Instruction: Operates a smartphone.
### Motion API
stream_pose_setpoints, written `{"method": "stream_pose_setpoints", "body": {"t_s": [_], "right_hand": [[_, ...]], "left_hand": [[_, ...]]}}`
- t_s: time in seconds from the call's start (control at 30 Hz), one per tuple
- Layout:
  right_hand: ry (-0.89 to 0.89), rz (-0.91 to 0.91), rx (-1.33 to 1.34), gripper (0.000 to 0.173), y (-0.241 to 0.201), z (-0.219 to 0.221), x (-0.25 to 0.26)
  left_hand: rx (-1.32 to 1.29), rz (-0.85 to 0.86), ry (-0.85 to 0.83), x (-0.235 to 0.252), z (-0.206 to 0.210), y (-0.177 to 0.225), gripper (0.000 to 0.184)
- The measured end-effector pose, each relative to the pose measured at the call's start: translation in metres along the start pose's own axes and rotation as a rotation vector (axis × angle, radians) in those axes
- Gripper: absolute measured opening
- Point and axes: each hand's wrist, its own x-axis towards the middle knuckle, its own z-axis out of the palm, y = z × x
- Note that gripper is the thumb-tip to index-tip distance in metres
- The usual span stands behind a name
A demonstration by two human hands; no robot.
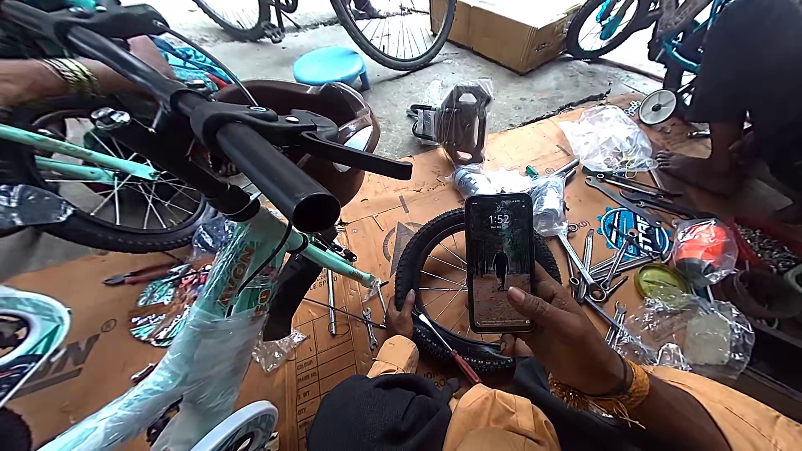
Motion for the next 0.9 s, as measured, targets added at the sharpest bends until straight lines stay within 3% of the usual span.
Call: {"method": "stream_pose_setpoints", "body": {"t_s": [0.33, 0.73, 0.9], "right_hand": [[-0.014, 0.027, 0.018, 0.067, -0.0010, 0.0000, 0.0020], [0.005, 0.037, 0.015, 0.062, 0.0014, -0.0037, 0.0018], [-0.042, 0.016, 0.000, 0.073, 0.0008, -0.0034, 0.0016]], "left_hand": [[-0.032, 0.003, -0.002, -0.0025, -0.0004, 0.0029, 0.053], [-0.013, 0.006, 0.005, -0.0008, 0.0003, 0.0048, 0.050], [-0.036, 0.010, 0.003, -0.0032, 0.0000, 0.0020, 0.053]]}}
